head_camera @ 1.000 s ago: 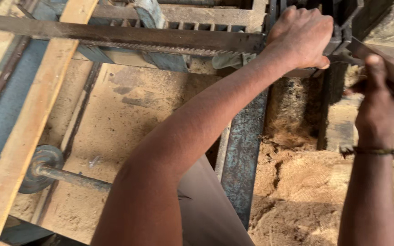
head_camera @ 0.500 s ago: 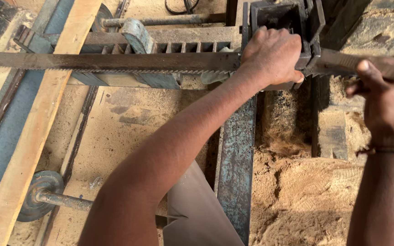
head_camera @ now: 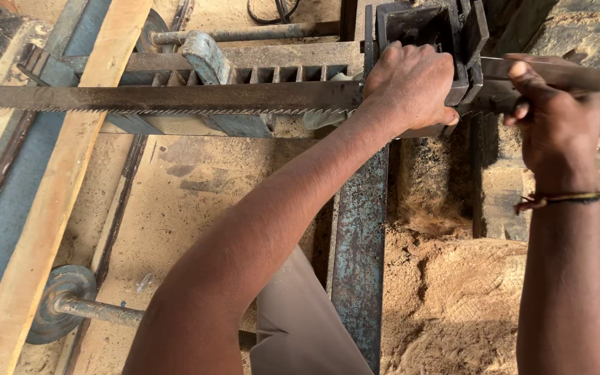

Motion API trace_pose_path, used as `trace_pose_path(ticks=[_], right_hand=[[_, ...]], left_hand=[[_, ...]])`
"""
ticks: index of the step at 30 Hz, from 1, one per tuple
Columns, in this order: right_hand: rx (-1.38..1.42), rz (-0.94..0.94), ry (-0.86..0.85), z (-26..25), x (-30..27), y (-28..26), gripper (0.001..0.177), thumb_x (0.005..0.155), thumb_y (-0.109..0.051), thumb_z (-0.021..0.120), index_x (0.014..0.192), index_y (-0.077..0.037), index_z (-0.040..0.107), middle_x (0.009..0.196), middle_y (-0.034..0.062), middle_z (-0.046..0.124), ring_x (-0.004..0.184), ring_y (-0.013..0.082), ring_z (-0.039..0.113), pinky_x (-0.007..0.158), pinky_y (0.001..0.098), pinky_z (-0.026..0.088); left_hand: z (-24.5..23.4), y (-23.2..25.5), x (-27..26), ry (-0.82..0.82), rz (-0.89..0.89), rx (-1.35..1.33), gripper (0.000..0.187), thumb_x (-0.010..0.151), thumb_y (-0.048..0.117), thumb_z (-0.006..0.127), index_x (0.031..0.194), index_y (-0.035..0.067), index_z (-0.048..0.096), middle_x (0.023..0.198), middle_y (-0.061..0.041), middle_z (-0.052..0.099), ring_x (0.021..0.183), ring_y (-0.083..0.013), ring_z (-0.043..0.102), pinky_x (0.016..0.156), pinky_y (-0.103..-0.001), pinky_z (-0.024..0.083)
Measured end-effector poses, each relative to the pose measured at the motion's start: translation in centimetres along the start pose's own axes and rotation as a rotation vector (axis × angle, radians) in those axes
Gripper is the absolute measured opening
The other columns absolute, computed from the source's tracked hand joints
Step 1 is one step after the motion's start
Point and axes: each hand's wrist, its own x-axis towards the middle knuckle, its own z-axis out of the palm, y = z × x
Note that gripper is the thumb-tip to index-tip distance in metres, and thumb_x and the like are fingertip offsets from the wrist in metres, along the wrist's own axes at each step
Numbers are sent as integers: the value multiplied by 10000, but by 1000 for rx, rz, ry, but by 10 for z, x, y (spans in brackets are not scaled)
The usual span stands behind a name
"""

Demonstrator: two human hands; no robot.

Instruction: The person uses a metal file to scrape and clean debris from the joints and crevices of a large metal saw frame. They repeatedly scrape different sections of the frame, removing accumulated sawdust and residue.

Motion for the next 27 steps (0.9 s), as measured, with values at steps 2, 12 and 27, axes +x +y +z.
trace_pose_path(ticks=[2,12,27], right_hand=[[-65,-13,-9,3,-3,-5,93,1079,-37,733,1168,-13,744,978,116,708,609,75,580,466,195,530],[17,-111,-46,-52,-22,37,36,1118,34,673,1112,0,685,970,145,686,656,116,598,548,238,579],[251,-100,87,-16,-52,65,154,1070,-145,745,1193,-57,774,972,20,741,524,56,496,426,207,446]], left_hand=[[-2,1,-1,-47,-2,-7,743,707,770,810,921,62,744,785,-57,670,730,-189,663,851,-434,555],[4,-1,0,18,23,-40,792,620,747,858,1023,75,735,875,-50,671,800,-211,648,814,-435,517],[-3,-2,-1,-55,-7,-56,777,642,735,883,954,42,716,873,-63,683,794,-224,631,875,-434,524]])
